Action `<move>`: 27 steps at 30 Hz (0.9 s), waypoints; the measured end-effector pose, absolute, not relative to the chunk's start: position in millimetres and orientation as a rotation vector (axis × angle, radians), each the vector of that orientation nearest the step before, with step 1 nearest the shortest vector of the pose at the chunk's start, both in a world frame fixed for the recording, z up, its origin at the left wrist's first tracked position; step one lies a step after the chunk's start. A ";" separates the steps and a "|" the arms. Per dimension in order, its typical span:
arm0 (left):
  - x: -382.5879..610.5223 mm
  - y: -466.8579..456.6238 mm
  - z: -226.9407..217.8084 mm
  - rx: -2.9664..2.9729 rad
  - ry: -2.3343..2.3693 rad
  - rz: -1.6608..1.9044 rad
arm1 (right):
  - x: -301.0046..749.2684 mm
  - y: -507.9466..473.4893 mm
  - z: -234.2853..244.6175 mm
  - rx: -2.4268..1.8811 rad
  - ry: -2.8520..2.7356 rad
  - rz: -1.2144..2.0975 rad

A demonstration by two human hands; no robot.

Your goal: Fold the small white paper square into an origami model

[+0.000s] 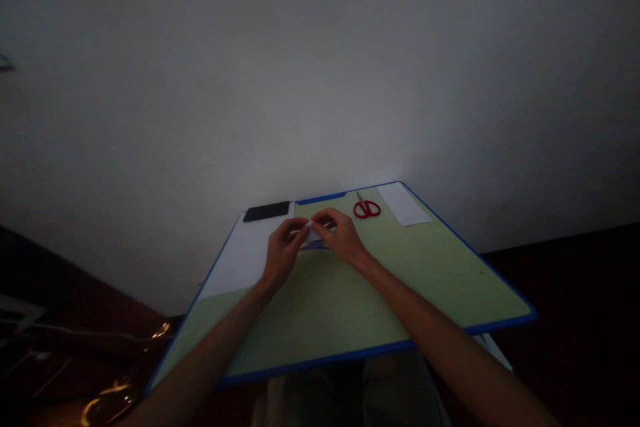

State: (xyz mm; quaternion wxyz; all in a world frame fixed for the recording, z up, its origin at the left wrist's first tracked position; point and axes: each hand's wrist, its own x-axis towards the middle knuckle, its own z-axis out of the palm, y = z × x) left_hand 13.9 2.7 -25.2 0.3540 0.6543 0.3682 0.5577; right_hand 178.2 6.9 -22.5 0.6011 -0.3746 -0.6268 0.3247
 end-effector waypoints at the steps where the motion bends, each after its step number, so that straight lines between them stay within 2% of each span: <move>1: 14.0 2.8 -25.1 1.680 0.948 1.443 | 178.3 7.0 -22.5 -0.867 -1.449 0.757; 27: 15.2 -2.9 -16.8 1.691 0.977 1.434 | 181.5 4.9 -18.9 -0.860 -1.484 0.735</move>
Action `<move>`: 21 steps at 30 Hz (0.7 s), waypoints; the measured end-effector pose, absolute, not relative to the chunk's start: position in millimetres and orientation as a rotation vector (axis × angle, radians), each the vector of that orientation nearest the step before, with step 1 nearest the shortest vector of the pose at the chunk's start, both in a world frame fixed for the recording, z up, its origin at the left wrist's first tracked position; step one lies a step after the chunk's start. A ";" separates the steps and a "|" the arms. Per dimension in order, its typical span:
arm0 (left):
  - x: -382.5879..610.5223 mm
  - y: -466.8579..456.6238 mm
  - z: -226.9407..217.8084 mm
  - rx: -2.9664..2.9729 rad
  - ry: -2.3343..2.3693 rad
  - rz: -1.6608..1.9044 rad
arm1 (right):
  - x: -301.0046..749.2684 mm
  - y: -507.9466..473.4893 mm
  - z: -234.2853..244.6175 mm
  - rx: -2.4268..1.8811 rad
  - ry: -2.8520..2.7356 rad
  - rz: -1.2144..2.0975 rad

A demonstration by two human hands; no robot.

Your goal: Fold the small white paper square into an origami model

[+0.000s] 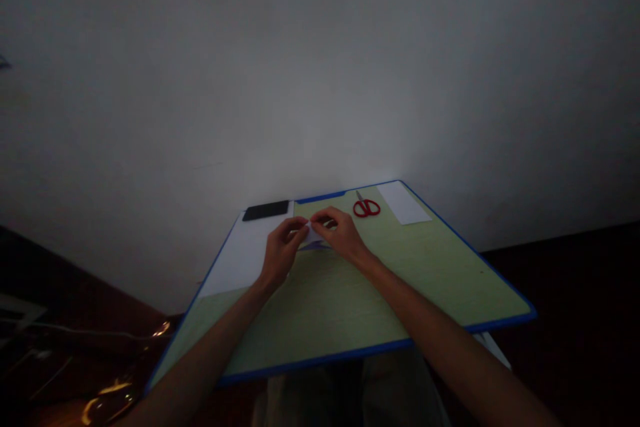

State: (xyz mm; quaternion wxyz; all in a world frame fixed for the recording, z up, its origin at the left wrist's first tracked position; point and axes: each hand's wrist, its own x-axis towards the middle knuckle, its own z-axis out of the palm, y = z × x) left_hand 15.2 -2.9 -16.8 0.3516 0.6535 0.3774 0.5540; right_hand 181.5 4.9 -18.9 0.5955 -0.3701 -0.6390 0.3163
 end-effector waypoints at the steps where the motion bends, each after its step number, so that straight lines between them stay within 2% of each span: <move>1: 15.2 -2.8 -16.8 1.690 0.974 1.431 | 181.3 5.0 -19.2 -0.857 -1.485 0.737; 9: 15.6 -0.1 -19.2 1.705 0.996 1.463 | 177.4 8.6 -25.0 -0.847 -1.408 0.797; 21: 15.0 -0.2 -17.1 1.671 0.953 1.521 | 180.7 8.9 -24.6 -0.877 -1.532 0.680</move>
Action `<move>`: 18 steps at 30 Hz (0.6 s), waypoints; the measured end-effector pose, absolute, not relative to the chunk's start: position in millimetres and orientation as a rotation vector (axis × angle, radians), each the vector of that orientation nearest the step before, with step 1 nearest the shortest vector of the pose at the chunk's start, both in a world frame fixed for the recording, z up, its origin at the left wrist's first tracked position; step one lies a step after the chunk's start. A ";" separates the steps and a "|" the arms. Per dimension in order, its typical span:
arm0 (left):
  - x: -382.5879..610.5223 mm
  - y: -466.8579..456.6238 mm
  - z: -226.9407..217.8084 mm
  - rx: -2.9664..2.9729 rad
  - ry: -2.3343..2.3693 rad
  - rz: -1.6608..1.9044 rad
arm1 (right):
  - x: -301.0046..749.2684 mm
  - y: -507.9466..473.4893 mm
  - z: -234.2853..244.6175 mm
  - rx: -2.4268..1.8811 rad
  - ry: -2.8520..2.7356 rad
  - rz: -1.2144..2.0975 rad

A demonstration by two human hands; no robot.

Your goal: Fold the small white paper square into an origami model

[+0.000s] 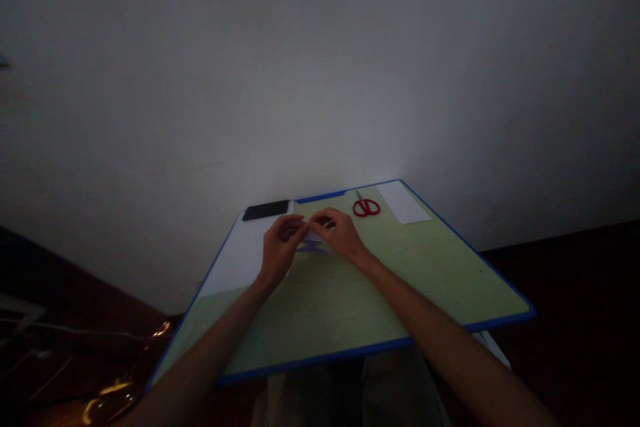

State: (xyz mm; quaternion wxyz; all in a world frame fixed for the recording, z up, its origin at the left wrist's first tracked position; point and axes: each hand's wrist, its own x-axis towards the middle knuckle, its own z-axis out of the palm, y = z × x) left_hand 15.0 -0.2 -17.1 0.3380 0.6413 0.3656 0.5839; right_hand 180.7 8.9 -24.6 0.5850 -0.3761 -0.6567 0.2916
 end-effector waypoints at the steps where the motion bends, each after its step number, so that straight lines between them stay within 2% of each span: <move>1: 15.1 -0.4 -16.9 1.661 0.951 1.520 | 180.8 9.0 -24.8 -0.870 -1.536 0.670; 10: 16.1 0.6 -18.3 1.641 0.935 1.446 | 182.8 7.5 -22.6 -0.830 -1.550 0.623; 18: 13.4 4.7 -17.5 1.755 1.098 1.296 | 189.0 15.1 -26.0 -0.902 -1.520 0.768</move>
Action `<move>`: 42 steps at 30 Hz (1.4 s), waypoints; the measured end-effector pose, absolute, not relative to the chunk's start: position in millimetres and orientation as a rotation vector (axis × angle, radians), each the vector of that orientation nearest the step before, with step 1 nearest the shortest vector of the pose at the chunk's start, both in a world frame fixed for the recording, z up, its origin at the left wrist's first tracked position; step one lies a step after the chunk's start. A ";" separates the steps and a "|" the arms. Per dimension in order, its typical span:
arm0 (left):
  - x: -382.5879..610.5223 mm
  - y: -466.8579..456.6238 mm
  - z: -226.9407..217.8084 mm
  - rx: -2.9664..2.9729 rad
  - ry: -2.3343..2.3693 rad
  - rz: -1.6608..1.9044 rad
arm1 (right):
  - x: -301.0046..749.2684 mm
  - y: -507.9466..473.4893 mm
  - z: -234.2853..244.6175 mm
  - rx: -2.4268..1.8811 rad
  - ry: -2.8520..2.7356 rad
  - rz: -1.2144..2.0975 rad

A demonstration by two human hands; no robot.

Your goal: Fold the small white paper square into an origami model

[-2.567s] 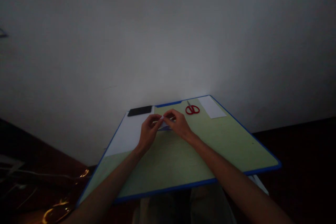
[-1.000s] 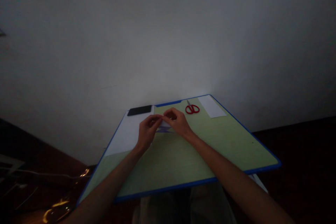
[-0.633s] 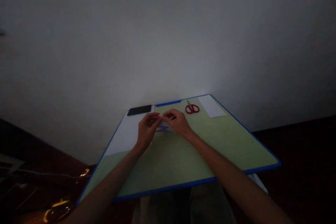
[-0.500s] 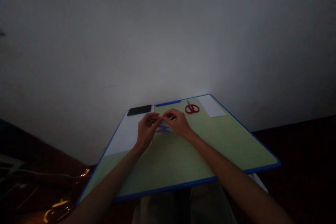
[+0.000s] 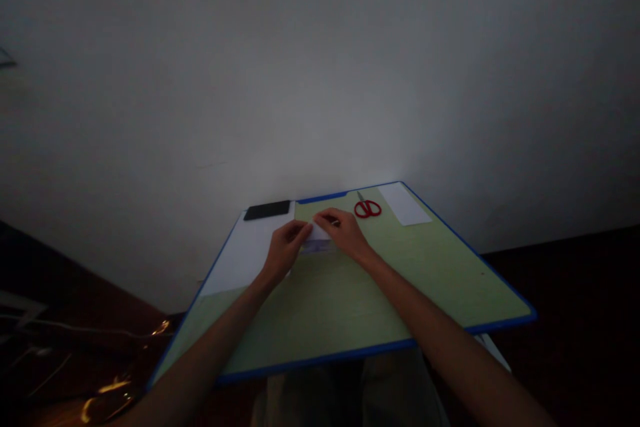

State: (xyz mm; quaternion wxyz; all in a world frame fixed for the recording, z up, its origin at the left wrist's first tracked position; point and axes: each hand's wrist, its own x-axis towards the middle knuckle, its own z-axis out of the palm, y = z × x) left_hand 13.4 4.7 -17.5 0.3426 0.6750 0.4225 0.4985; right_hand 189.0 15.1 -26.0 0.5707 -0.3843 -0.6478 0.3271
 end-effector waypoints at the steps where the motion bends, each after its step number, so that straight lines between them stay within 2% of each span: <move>1: 12.6 5.6 -17.7 1.748 1.113 1.308 | 189.0 16.2 -26.8 -0.904 -1.519 0.790; 11: 7.2 11.5 -16.4 1.558 1.173 1.372 | 182.7 14.9 -32.3 -0.857 -1.502 0.913; 21: 12.2 -2.9 -0.9 1.416 1.025 1.181 | 192.4 23.7 -28.4 -0.967 -1.346 0.872; 32: 12.0 7.4 -18.8 1.487 0.981 1.204 | 194.2 21.5 -22.6 -0.933 -1.371 0.947; 42: 13.4 2.1 -13.8 1.509 0.913 1.161 | 192.7 20.3 -22.6 -0.980 -1.417 0.803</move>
